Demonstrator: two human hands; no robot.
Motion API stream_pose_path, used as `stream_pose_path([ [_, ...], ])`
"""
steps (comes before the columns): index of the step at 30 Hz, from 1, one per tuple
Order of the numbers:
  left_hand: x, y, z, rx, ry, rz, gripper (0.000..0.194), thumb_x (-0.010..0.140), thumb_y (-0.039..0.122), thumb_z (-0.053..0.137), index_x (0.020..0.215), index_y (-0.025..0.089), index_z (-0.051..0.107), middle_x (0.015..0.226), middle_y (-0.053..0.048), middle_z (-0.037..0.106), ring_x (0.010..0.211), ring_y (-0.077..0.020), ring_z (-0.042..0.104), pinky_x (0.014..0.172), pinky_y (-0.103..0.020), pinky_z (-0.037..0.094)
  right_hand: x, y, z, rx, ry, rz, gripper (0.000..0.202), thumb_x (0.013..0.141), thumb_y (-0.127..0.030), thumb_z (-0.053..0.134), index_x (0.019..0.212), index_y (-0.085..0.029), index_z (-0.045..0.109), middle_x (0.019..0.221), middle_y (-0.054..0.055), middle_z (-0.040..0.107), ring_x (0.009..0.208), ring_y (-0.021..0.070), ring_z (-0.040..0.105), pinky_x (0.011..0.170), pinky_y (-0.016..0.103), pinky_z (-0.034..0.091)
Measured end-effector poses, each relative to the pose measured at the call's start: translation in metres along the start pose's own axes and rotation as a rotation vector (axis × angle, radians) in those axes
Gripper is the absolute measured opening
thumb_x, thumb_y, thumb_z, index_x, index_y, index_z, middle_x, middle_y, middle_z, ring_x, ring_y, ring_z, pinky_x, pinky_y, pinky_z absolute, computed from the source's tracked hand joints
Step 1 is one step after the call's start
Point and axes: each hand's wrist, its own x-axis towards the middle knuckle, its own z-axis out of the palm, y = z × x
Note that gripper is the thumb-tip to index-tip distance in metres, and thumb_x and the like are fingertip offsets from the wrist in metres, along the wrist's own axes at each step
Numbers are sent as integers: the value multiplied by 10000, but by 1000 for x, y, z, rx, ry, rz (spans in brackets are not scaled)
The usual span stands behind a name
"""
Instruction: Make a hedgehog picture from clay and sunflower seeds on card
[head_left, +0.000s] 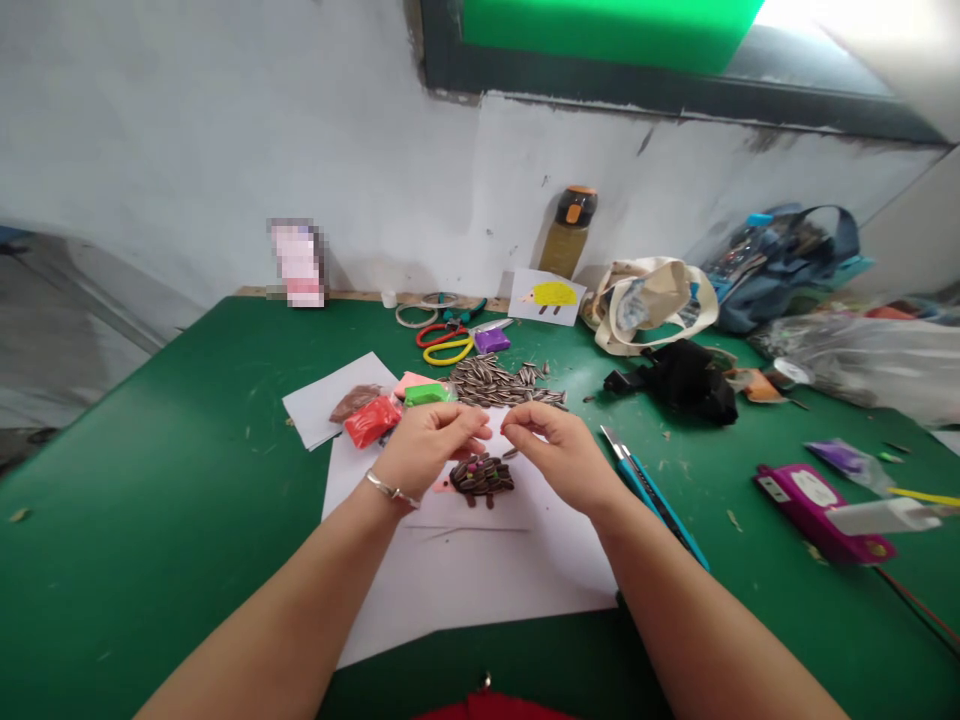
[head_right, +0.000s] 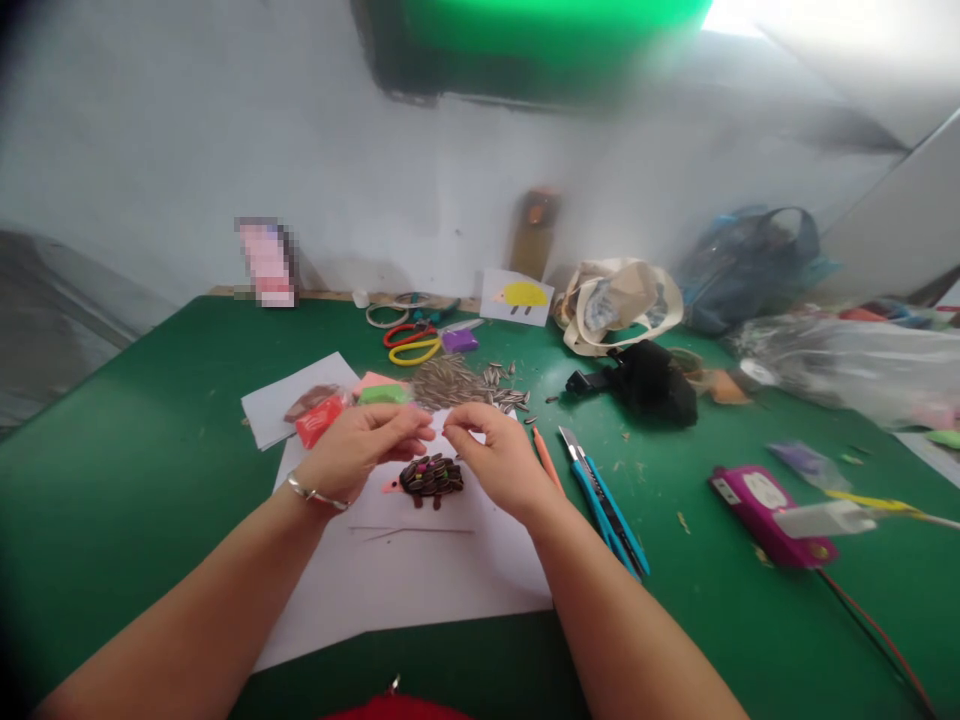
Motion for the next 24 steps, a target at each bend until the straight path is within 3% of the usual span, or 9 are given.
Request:
stream_pose_path([
  [5,-2,-3,-24,352,142,159,263,790,389,582,807,159,708,748,-44,700,743,-164,632,699,-268,499,0,5,-4,-285,-185,94,142,777,-215,515,747,-240,651,773,-22,652,750,146,564,732,273,388],
  [11,-1,-11,-27,498,141,174,287,810,393,518,790,177,706,739,-28,703,736,-170,638,691,-273,488,-4,7,-2,-484,-275,183,226,753,-185,494,824,-308,670,824,-51,672,780,149,576,781,305,331],
  [18,4,-17,-32,646,189,181,296,803,404,504,743,192,702,703,-8,681,687,-165,596,609,-259,412,-6,4,2,-519,-295,98,191,750,-128,497,796,-255,631,763,-30,653,706,137,556,599,238,282],
  [24,6,-17,-33,716,202,157,299,803,397,482,716,196,685,674,-1,666,658,-161,564,582,-261,367,-1,9,7,-653,-344,-12,167,739,-99,515,705,-218,628,721,-15,620,711,131,518,601,247,252],
])
